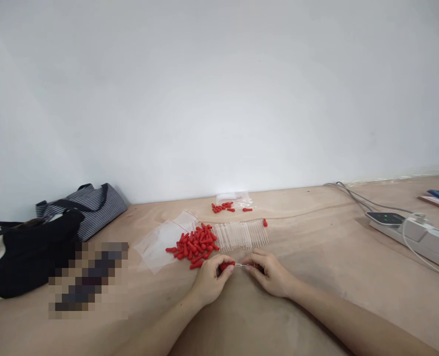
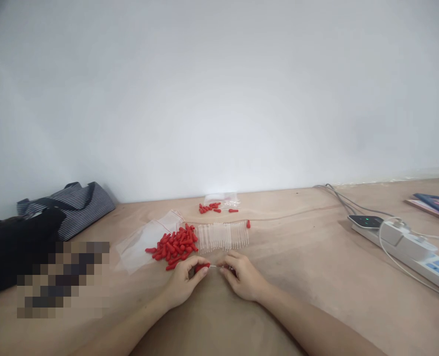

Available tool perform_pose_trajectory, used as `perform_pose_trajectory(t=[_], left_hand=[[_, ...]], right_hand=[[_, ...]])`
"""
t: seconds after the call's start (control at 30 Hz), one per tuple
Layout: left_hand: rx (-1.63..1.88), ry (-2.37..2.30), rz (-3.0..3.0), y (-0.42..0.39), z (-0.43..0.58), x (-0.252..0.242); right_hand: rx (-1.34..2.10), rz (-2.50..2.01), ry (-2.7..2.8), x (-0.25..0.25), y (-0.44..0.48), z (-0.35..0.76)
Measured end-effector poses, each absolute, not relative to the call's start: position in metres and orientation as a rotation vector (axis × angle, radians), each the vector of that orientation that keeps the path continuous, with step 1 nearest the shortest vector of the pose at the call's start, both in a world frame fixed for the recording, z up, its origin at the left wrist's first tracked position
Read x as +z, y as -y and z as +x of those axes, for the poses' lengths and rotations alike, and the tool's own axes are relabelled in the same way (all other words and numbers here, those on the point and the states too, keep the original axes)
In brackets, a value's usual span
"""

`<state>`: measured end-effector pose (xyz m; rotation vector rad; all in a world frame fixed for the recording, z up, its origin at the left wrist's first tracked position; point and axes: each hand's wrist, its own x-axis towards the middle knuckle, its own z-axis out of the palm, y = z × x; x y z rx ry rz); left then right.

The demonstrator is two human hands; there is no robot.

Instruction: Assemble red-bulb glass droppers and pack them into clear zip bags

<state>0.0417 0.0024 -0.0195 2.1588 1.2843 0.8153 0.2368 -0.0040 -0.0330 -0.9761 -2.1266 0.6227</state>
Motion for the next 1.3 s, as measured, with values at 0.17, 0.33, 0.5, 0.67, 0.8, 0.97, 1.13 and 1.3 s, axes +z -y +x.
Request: perform_pose_trajectory(t=[0.17, 0.33, 0.5, 0.67, 0.8, 0.97, 1.13, 1.3], left_hand=[[0.787, -1.282, 2.234, -0.0015, 0.0411, -0.0193], [0.788, -1.261, 2.26, -0.0014, 0.0409, -0.0209], [0.805, -1.268, 2.237, -0.0008, 0.041, -0.0191], [0.779, -1.283, 2.223, 0.0004, 0.0412, -0.0159], [0.793, -1.278, 2.207, 0.0007, 0.0414, -0.0162], [0.813, -1.265, 2.197, 0.0008, 0.0415, -0.0173], [0.844, -1.253, 2.202, 0.0016, 0.0412, -0.0197], [0.86, -1.239, 2.216, 0.0025, 0.0418, -0.0219]], right_hand=[[0.583, -0.963, 2.143, -0.0354, 0.0035, 0.2365], [0.577, -1.031, 2.11, -0.0342, 0.0031, 0.2359], [0.567, -1.004, 2.125, -0.034, 0.0039, 0.2346], [0.557, -0.97, 2.123, -0.0357, 0.0054, 0.2334], [0.523, -0.977, 2.14, -0.036, 0.0075, 0.2322], [0.488, -1.006, 2.159, -0.0369, 0.0085, 0.2303], [0.477, -1.02, 2.18, -0.0381, 0.0065, 0.2299], [0.432, -1.026, 2.207, -0.0387, 0.0067, 0.2307]])
